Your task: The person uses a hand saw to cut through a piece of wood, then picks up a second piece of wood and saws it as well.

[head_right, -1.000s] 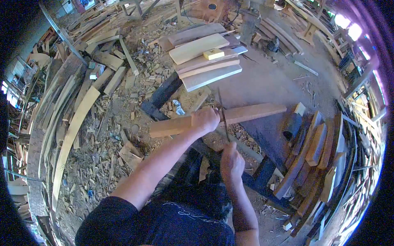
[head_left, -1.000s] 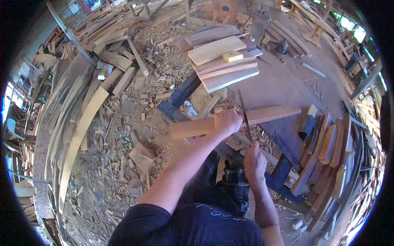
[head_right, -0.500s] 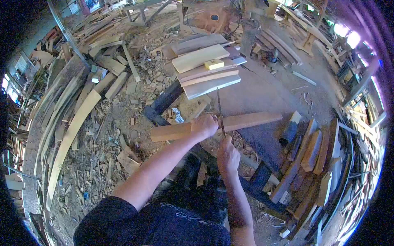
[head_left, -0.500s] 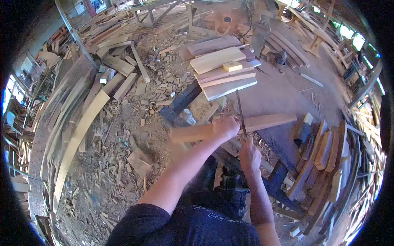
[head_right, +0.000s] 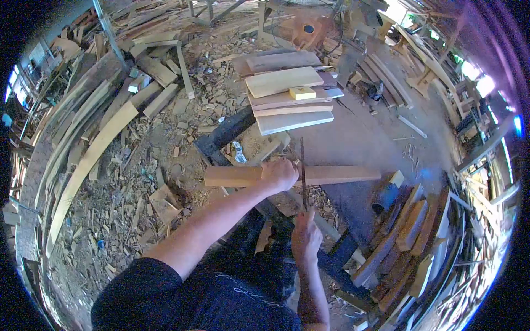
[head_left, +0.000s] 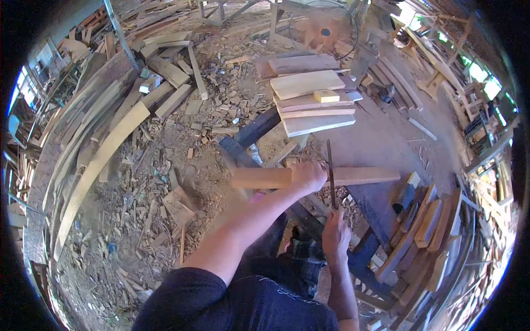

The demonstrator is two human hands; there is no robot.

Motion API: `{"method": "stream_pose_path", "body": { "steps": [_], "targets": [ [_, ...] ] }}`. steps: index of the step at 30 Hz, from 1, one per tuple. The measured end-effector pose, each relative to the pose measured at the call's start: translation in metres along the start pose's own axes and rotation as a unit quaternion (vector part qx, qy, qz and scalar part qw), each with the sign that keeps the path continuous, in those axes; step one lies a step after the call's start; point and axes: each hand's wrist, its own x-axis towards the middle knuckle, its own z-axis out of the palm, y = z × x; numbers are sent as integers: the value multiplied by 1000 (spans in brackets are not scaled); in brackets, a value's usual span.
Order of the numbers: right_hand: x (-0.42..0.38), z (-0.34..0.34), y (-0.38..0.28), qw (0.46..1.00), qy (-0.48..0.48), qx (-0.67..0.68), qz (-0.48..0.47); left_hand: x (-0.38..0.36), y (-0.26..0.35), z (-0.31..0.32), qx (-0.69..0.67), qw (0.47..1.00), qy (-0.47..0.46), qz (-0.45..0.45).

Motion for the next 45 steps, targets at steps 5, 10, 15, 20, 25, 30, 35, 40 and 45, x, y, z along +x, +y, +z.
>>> {"method": "stream_pose_path", "body": {
  "steps": [5, 10, 15, 20, 25, 30, 35, 40, 45],
  "targets": [
    [23, 15, 2, 1000, -20, -23, 6, 2, -5, 8, -15, 999, -28, 18],
    [21, 16, 5, 999, 7, -5, -35, 3, -5, 11, -40, 999, -15, -2],
    [12, 13, 5, 1000, -23, -17, 5, -7, 3, -10, -82, 996, -20, -5],
    [35, 8, -12, 999, -33, 11, 22, -1, -2, -1, -27, 999, -25, 20],
    [7, 7, 2, 1000, -7, -15, -6, 1, -2, 8, -43, 999, 16, -8],
    [42, 19, -5, 1000, -10, -24, -3, 1, -2, 6, -96, 995, 6, -8],
    [8, 3, -1, 1000, 2, -15, -18, -5, 0, -7, -56, 998, -21, -1],
    [26, 11, -3, 1000, -24, -15, 3, 1, -3, 10, -36, 999, -18, 2],
    [5, 5, 3, 999, -8, -19, -28, 6, -6, 10, -45, 999, -8, -2]
  ]
}}
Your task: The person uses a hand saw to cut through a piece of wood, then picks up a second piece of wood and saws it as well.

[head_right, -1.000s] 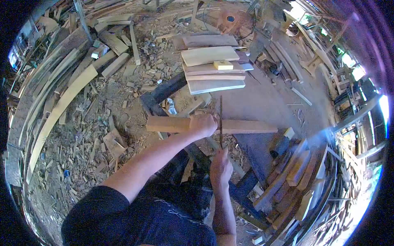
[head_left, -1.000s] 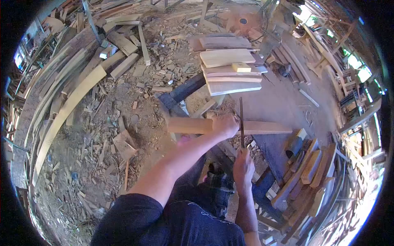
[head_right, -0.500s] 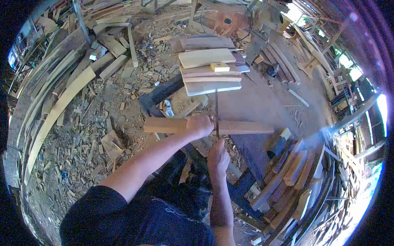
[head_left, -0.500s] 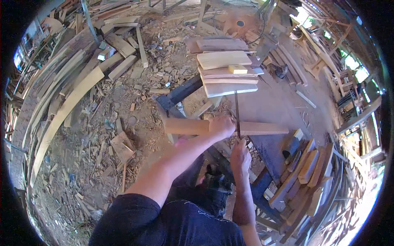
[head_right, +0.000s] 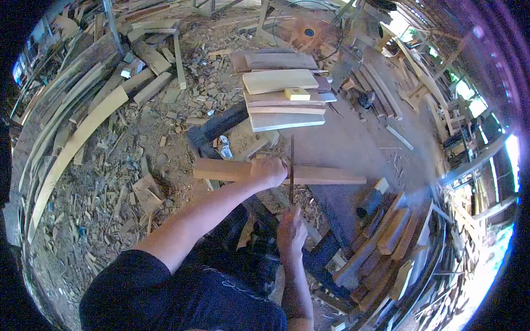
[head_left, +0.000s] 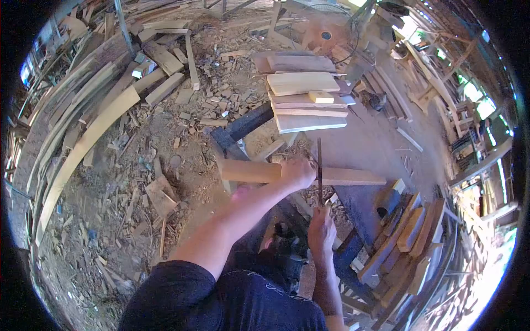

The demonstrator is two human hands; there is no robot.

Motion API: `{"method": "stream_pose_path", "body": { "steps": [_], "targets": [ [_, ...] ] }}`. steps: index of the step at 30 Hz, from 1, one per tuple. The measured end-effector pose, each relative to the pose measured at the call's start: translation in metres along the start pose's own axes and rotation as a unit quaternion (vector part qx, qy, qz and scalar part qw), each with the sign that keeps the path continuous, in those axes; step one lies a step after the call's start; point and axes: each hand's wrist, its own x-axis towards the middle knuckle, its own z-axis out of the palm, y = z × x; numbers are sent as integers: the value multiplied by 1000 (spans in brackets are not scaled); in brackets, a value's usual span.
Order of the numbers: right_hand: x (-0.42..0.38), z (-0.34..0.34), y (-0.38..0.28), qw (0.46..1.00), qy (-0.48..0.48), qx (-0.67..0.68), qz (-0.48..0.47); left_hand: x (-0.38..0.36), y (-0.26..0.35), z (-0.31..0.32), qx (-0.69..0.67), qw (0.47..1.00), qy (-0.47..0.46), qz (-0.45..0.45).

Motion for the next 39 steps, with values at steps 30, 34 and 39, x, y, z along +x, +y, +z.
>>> {"method": "stream_pose_path", "body": {
  "steps": [30, 34, 39],
  "targets": [
    [23, 14, 7, 999, -18, 7, 31, -5, 9, -10, 31, 999, -41, -11],
    [1, -1, 4, 1000, -5, 18, 8, -3, 9, -13, 12, 999, -45, -22],
    [32, 18, 9, 1000, 10, 18, -12, -3, 8, -7, 52, 997, -53, -32]
  ]
}}
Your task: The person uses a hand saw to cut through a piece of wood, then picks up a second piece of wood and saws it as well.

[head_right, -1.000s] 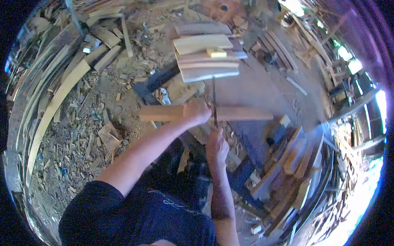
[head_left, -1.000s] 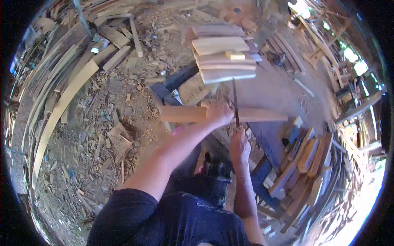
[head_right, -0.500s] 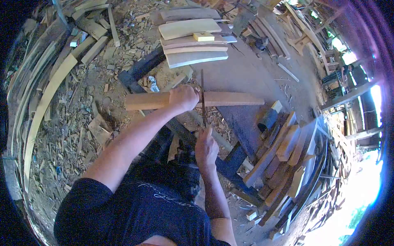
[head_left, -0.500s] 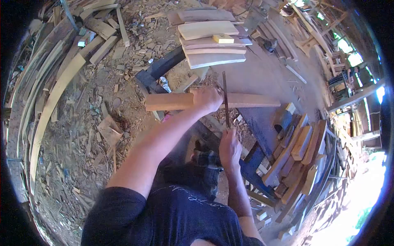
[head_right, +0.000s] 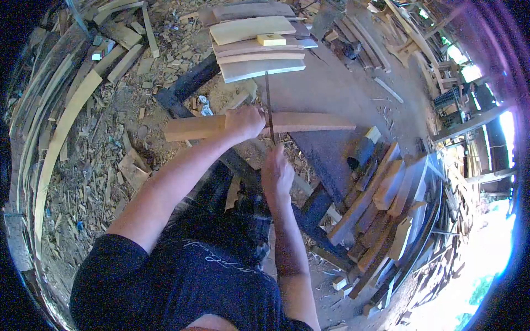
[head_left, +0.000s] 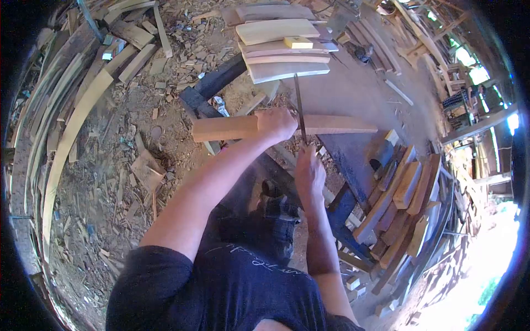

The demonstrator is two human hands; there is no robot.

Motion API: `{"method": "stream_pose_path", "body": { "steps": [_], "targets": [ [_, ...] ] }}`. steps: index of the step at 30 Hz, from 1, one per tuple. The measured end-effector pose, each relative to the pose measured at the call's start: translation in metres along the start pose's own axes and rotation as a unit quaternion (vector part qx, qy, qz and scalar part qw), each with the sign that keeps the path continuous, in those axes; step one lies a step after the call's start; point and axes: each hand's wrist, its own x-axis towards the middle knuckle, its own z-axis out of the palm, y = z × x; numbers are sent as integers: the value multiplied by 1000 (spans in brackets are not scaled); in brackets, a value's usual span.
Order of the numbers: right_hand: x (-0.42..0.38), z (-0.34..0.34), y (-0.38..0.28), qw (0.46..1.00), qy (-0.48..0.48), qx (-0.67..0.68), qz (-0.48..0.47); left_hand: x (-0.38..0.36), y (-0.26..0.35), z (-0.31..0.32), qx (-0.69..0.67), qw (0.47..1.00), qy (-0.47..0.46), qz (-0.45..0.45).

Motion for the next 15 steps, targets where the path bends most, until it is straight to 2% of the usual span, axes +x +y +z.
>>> {"method": "stream_pose_path", "body": {
  "steps": [2, 5, 7, 8, 13, 15],
  "targets": [
    [8, 1, -4, 999, -8, -28, 18, -6, 1, -8, -49, 999, 3, 12],
    [-15, -3, -1, 1000, 1, 4, -3, 3, -1, 0, -32, 999, 17, 1],
    [-35, -10, 0, 998, -29, -23, 47, 6, -2, 6, -31, 998, 54, 3],
    [-33, -10, -2, 998, -33, -23, 44, 5, -4, 11, -24, 996, 80, 7],
    [11, 1, -8, 999, -26, -4, 41, 7, -5, 17, -24, 997, 72, 22],
    [0, 7, 6, 1000, -15, -17, 5, 6, -4, 19, -7, 994, 109, 24]
  ]
}}
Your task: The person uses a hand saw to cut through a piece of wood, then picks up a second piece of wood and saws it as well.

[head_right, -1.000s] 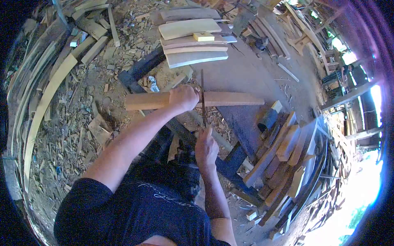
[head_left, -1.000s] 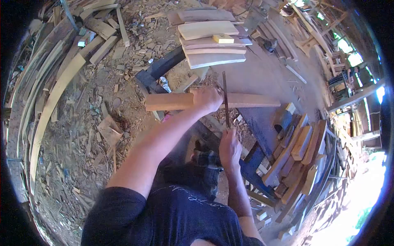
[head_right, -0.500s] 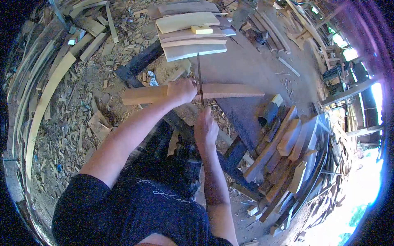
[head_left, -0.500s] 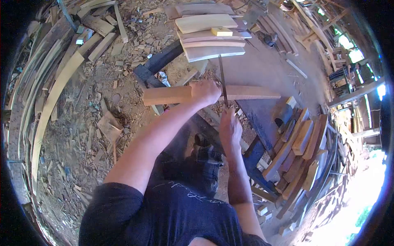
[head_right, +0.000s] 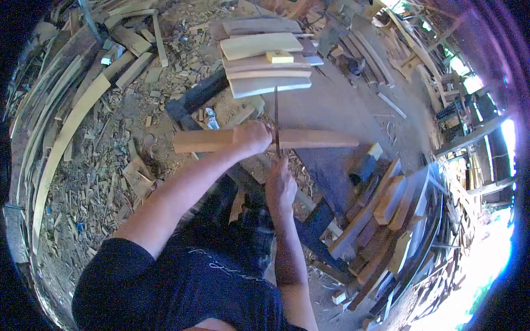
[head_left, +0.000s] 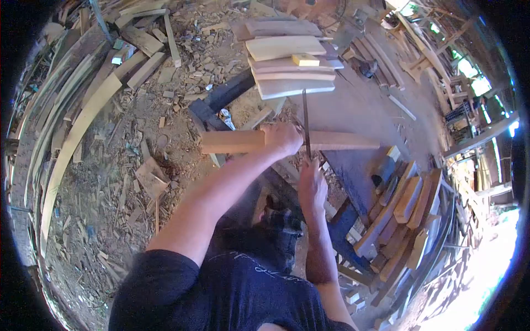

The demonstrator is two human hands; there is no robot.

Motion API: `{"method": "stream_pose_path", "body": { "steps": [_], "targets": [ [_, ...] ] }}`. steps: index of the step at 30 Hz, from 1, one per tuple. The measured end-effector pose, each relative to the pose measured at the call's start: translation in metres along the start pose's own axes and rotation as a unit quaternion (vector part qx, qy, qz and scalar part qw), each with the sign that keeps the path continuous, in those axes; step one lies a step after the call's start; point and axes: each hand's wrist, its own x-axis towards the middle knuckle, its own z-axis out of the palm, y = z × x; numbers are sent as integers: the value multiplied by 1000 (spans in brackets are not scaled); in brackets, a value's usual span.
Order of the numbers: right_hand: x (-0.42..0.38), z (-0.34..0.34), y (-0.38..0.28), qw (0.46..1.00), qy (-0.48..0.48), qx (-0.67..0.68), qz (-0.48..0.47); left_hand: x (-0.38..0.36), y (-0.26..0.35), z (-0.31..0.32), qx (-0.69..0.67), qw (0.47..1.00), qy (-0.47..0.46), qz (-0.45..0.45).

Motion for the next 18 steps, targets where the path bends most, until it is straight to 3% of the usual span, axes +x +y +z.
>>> {"method": "stream_pose_path", "body": {
  "steps": [2, 4, 7, 10, 13, 15, 17, 18],
  "targets": [
    [-18, 0, 3, 999, 10, -14, -39, -4, 2, -12, 13, 1000, -14, 3],
    [-34, -12, -2, 999, -23, -16, 43, 0, 2, -12, 14, 1000, -23, -5],
    [-12, -26, -22, 996, -54, 19, 65, -6, 2, -16, -10, 999, -24, 29],
    [15, -19, -25, 996, -57, 13, 69, -2, 3, -15, -47, 998, -29, -4],
    [-16, -17, -8, 999, -32, 34, 26, -8, 5, -18, -16, 1000, 16, 7],
    [-24, -20, -6, 999, -19, 35, 24, -5, 7, -27, -40, 999, 2, -15],
    [-30, -32, -15, 996, -71, 9, 52, -6, 6, -29, -60, 997, -58, -4],
    [-26, -24, -14, 998, -13, 39, 40, -5, 4, -25, -58, 997, -59, -3]
  ]
}}
